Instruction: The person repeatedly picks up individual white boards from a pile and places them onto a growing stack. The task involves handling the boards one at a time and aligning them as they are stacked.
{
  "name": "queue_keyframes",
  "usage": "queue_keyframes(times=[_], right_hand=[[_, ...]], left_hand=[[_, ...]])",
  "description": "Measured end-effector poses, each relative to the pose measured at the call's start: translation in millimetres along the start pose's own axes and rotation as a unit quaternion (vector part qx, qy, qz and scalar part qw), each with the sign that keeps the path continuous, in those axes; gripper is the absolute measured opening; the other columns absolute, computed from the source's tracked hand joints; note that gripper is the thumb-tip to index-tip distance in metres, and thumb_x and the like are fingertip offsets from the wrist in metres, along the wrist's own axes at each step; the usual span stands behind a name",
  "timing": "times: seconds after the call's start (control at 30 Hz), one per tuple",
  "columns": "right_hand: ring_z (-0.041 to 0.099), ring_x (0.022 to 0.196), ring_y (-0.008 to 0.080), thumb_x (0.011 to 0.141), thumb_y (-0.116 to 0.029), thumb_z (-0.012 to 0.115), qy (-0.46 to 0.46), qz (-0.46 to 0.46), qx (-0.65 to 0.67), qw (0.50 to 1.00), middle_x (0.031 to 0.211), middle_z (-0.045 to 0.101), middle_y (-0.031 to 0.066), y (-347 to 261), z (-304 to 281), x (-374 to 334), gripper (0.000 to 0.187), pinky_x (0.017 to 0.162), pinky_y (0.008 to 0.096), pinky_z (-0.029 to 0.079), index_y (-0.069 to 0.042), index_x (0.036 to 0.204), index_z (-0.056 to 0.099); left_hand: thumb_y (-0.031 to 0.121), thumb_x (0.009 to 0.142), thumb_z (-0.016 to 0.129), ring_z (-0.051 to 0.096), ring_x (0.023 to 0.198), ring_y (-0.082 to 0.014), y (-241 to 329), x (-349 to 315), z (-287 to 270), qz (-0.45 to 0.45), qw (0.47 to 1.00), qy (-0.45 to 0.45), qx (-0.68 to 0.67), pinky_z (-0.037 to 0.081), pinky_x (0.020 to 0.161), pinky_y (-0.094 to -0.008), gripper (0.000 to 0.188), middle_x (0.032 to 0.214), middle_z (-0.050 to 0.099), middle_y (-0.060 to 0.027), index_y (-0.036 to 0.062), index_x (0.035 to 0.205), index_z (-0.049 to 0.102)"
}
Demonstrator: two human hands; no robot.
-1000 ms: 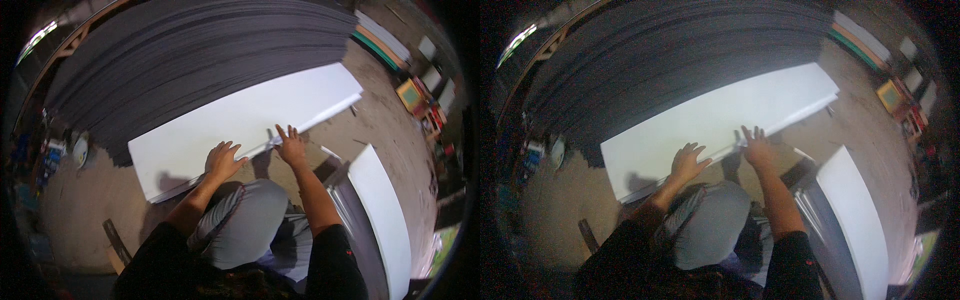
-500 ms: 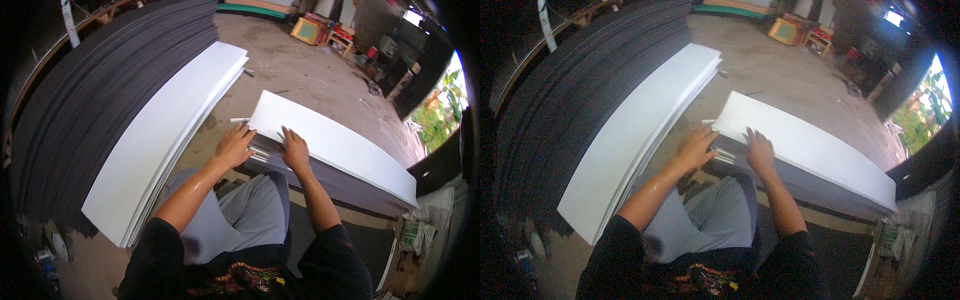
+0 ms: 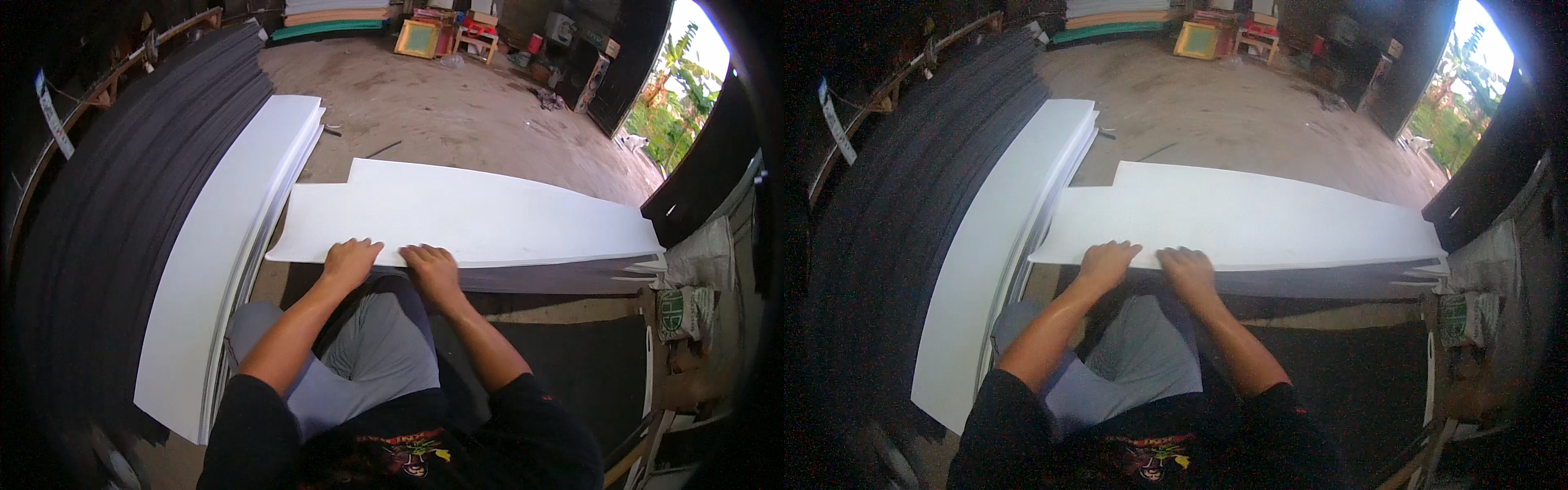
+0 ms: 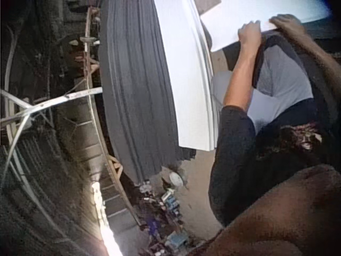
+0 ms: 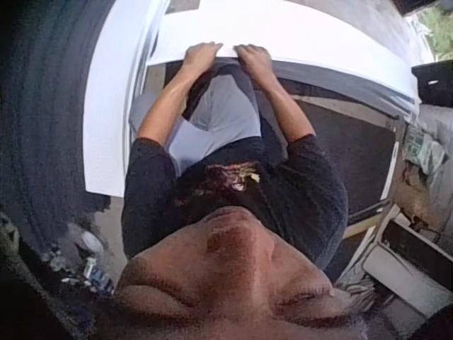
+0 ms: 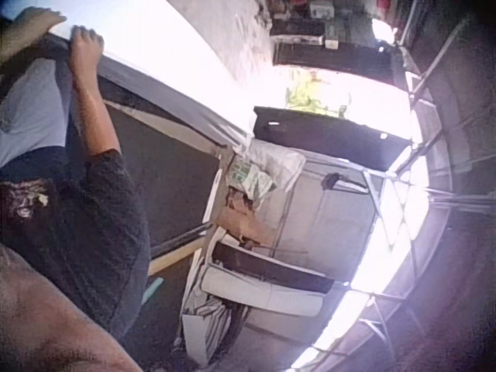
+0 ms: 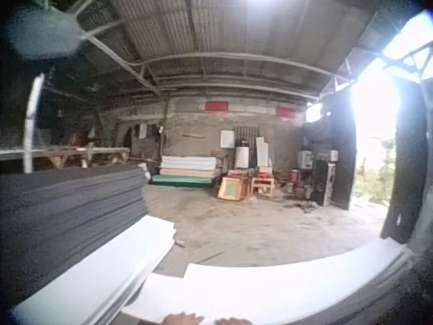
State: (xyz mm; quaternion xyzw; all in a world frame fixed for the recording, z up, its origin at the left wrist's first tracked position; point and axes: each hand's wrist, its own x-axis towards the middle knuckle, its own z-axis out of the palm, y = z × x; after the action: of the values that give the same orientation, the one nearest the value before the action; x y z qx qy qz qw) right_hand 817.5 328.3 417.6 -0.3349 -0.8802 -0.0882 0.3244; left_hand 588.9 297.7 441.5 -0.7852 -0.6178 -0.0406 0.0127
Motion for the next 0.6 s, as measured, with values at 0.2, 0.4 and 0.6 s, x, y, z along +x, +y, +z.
queue_keyframes(times=[0.2, 0.4, 0.6], right_hand=[[0.07, 0.121, 0.0289, 0.076, 0.009, 0.063, -0.046, 0.101, -0.066, 0.992, 0.125, 0.075, 0.0097, 122, -74, -103, 0.05, 0.104, 0.0446, 0.055, -0.011, 0.121, 0.074], [0.07, 0.121, 0.0322, 0.074, 0.009, 0.066, -0.066, 0.131, -0.091, 0.985, 0.124, 0.076, 0.0108, 188, -144, -137, 0.052, 0.101, 0.0443, 0.056, -0.013, 0.119, 0.077], [0.068, 0.125, 0.0343, 0.079, 0.002, 0.067, -0.094, 0.091, -0.098, 0.987, 0.127, 0.074, 0.0129, 193, -125, -118, 0.046, 0.103, 0.0499, 0.053, -0.014, 0.122, 0.076]], left_hand=[[0.009, 0.089, 0.065, 0.074, 0.102, -0.03, -31, -55, -50, -0.003, 0.999, -0.022, 0.025, 0.061, 0.081, -0.0464, 0.043, 0.119, 0.075, -0.0077, 0.0186, 0.13, 0.07], [0.002, 0.081, 0.071, 0.07, 0.118, -0.0292, -74, -139, -116, -0.081, 0.995, -0.038, 0.051, 0.059, 0.094, -0.0444, 0.059, 0.132, 0.072, -0.0051, 0.0243, 0.135, 0.068], [-0.006, 0.07, 0.077, 0.066, 0.128, -0.0287, -102, -254, -140, -0.186, 0.98, -0.018, 0.073, 0.057, 0.1, -0.0452, 0.071, 0.139, 0.07, -0.0048, 0.0238, 0.134, 0.069]])
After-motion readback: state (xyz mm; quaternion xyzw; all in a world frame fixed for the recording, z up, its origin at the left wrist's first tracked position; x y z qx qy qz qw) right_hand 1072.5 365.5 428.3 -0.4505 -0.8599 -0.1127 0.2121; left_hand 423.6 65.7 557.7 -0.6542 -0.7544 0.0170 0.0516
